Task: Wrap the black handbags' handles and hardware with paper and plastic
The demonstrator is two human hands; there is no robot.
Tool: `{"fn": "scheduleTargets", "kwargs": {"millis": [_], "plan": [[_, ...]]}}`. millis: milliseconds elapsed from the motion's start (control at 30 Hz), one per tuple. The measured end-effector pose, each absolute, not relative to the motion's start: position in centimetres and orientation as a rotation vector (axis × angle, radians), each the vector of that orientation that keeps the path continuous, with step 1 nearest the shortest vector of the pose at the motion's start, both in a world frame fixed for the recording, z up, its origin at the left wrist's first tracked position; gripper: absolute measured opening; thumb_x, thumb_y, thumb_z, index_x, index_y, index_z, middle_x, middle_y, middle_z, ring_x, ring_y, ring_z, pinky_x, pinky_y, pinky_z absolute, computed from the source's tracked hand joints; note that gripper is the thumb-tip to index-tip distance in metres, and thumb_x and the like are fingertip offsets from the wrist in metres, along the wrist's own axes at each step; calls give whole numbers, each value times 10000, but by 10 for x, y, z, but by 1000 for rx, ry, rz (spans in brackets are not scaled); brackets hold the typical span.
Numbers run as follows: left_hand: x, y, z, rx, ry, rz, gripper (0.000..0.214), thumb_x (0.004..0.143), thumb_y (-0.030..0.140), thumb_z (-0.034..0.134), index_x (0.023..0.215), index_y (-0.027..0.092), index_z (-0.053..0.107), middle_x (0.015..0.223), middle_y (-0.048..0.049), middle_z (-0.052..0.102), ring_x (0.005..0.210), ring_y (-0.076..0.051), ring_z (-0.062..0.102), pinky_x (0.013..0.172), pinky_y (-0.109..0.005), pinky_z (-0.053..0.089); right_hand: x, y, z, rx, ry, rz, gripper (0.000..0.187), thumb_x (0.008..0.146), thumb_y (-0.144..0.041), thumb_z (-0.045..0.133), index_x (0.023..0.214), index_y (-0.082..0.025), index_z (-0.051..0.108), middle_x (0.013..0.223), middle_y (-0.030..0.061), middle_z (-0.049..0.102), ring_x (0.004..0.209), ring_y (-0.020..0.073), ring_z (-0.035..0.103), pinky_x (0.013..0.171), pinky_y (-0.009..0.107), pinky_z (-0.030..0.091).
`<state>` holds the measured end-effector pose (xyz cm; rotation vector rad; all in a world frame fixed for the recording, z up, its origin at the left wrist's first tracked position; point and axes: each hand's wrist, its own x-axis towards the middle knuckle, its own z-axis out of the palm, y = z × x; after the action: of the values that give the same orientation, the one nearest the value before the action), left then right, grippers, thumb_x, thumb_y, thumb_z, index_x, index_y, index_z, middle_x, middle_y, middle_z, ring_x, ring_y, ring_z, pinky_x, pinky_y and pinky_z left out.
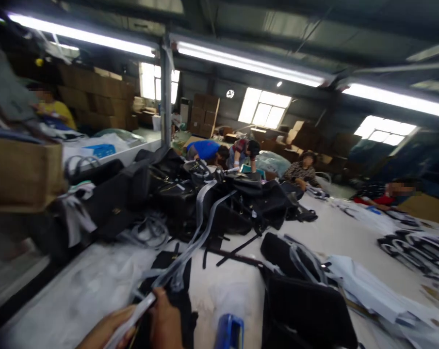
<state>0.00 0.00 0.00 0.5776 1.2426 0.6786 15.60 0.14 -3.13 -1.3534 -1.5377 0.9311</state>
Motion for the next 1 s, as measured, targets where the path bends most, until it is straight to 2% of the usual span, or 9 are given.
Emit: {"fn": "scheduleTargets", "kwargs": {"millis": [133, 267, 367, 500, 600, 700, 800, 900, 1000], "plan": [[-2, -15, -18, 736, 1235, 763, 584, 702, 652, 643, 1005, 156, 584, 532, 19, 600, 406, -107, 494, 383, -182, 335, 161, -16, -58, -1490, -1146, 1136, 410, 898, -551, 461, 1112, -208, 534, 735, 7, 607, 557, 152, 572, 499, 258, 479], [13, -17, -25, 840, 1281, 740, 595, 688, 692, 623, 941, 156, 572, 492, 15, 606, 363, -116, 488, 364, -192, 319, 150, -16, -57, -1368, -972, 1523, 506, 793, -690, 507, 846, -187, 535, 618, -35, 514, 380, 76, 384, 335, 201, 334], [16, -19, -19, 857, 1269, 715, 498, 721, 660, 626, 792, 170, 564, 538, -11, 641, 411, -125, 532, 396, -200, 359, 146, -13, -47, -1313, -982, 1483, 425, 781, -612, 576, 759, -193, 507, 588, -57, 454, 426, 73, 387, 368, 182, 325], [1, -18, -2, 681, 1065, 638, 285, 816, 421, 660, 857, 143, 616, 830, -85, 726, 744, -175, 670, 668, -250, 503, 151, -14, -32, -1202, -1049, 1460, 285, 824, -470, 571, 794, -188, 537, 660, -37, 520, 522, 89, 454, 441, 179, 352], [-8, -13, 4, 515, 1004, 633, 169, 792, 291, 710, 833, 146, 634, 839, -63, 717, 802, -176, 669, 763, -268, 494, 151, -13, -27, -1171, -1101, 1465, 213, 830, -403, 571, 815, -191, 562, 689, -37, 548, 554, 94, 490, 481, 180, 376], [-8, -8, 2, 561, 1072, 662, 169, 755, 280, 740, 772, 152, 630, 791, -42, 710, 792, -178, 659, 769, -268, 477, 152, -9, -28, -1223, -1138, 1466, 189, 823, -382, 574, 818, -193, 580, 658, -39, 562, 516, 103, 509, 453, 186, 383], [-4, -6, 0, 751, 1208, 645, 222, 747, 351, 729, 765, 158, 621, 755, -27, 708, 703, -165, 622, 652, -242, 434, 173, -9, -29, -1361, -1162, 1398, 189, 828, -365, 557, 908, -201, 608, 662, -29, 596, 491, 125, 536, 438, 208, 401], [-1, -2, 0, 936, 1322, 601, 283, 761, 440, 671, 739, 164, 612, 699, -1, 680, 624, -152, 565, 586, -236, 379, 214, -19, -34, -1583, -1155, 1172, 237, 874, -382, 500, 1012, -220, 604, 827, 32, 662, 685, 185, 631, 595, 267, 471], [-3, 5, -2, 1011, 1347, 571, 311, 766, 476, 625, 705, 171, 603, 635, 26, 622, 598, -154, 528, 575, -241, 357, 250, -38, -45, -1788, -1149, 972, 254, 885, -420, 482, 941, -210, 612, 888, 97, 677, 859, 272, 645, 758, 361, 463]]}}
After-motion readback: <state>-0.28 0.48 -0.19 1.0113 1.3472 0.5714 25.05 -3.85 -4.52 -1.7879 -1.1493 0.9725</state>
